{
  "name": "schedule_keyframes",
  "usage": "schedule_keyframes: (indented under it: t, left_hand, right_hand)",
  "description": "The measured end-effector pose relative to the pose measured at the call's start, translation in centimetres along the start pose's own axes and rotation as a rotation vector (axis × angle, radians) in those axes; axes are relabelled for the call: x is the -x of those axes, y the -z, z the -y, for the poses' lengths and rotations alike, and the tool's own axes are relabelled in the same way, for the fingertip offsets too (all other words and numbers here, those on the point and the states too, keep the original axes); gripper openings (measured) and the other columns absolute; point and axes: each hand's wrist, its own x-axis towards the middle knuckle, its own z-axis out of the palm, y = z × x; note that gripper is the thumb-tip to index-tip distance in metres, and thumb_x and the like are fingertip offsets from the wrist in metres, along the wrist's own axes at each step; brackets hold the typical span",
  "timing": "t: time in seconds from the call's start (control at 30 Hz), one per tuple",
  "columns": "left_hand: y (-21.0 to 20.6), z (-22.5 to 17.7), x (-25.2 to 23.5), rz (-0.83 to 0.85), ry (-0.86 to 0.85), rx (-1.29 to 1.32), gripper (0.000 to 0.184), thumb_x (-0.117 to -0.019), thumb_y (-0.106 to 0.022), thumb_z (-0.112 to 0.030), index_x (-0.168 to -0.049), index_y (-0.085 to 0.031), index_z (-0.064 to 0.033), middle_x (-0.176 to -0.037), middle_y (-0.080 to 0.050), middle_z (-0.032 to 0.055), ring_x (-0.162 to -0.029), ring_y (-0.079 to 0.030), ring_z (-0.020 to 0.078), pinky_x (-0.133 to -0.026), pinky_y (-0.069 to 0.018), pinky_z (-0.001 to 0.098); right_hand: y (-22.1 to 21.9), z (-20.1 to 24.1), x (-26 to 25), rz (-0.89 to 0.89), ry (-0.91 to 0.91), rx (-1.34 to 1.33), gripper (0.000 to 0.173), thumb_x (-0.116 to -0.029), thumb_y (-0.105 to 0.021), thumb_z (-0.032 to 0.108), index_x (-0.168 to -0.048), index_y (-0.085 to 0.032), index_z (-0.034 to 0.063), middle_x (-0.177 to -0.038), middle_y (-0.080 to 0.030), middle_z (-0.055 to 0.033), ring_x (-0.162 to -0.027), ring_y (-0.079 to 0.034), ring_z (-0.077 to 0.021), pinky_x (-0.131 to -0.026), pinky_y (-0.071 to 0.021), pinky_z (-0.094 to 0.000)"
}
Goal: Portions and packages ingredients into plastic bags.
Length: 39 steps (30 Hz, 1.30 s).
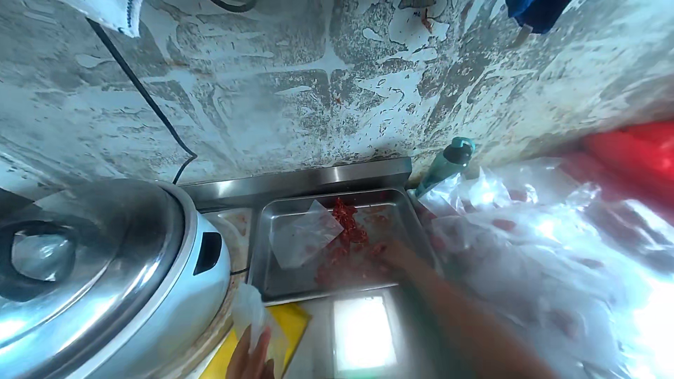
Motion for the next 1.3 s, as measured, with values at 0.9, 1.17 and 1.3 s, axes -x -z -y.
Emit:
schedule_keyframes:
  t: [0.9,1.17,1.3]
  left_hand:
    - [-8.6,-9.1,-8.7,0.649,0.210,0.045,0.072,-0.0927,-0.067,-0.018,-0.156,-0.038,-0.0019,-0.163,-0.037,0.0174,-0.145,-0.045,0.0309,-0.118,-0.0377,0.0453]
    - [-7.1,-10.6,-5.6,0.622,0.207,0.457,0.073,-0.0948,-0.066,-0.010,-0.157,-0.031,0.0019,-0.124,-0.066,0.0217,-0.094,-0.071,0.0251,-0.084,-0.0595,0.0437]
    - [-5.8,-9.4,-5.7,0.722,0.264,0.654,0.081,-0.0909,-0.072,-0.011,-0.159,-0.030,-0.0018,-0.145,-0.053,0.0219,-0.078,-0.071,0.0192,-0.068,-0.0615,0.0375]
  right_hand:
    - [-0.9,3.2,12.7,0.135,0.158,-0.703,0.027,-0.0966,-0.063,0.002,-0.124,-0.059,0.0026,-0.098,-0.068,-0.0091,-0.080,-0.068,-0.0177,-0.069,-0.0588,-0.0338]
    - [-2.6,3.8,19.4,0.223,0.267,0.480,0.035,-0.1026,-0.050,0.015,-0.131,-0.065,0.0010,-0.122,-0.066,-0.0255,-0.117,-0.063,-0.0423,-0.098,-0.0482,-0.0625]
    - [0.0,5.6,21.0,0.191,0.419,0.572,0.026,-0.0982,-0.056,0.010,-0.117,-0.073,0.0047,-0.105,-0.071,-0.0202,-0.100,-0.068,-0.0384,-0.088,-0.0529,-0.0599]
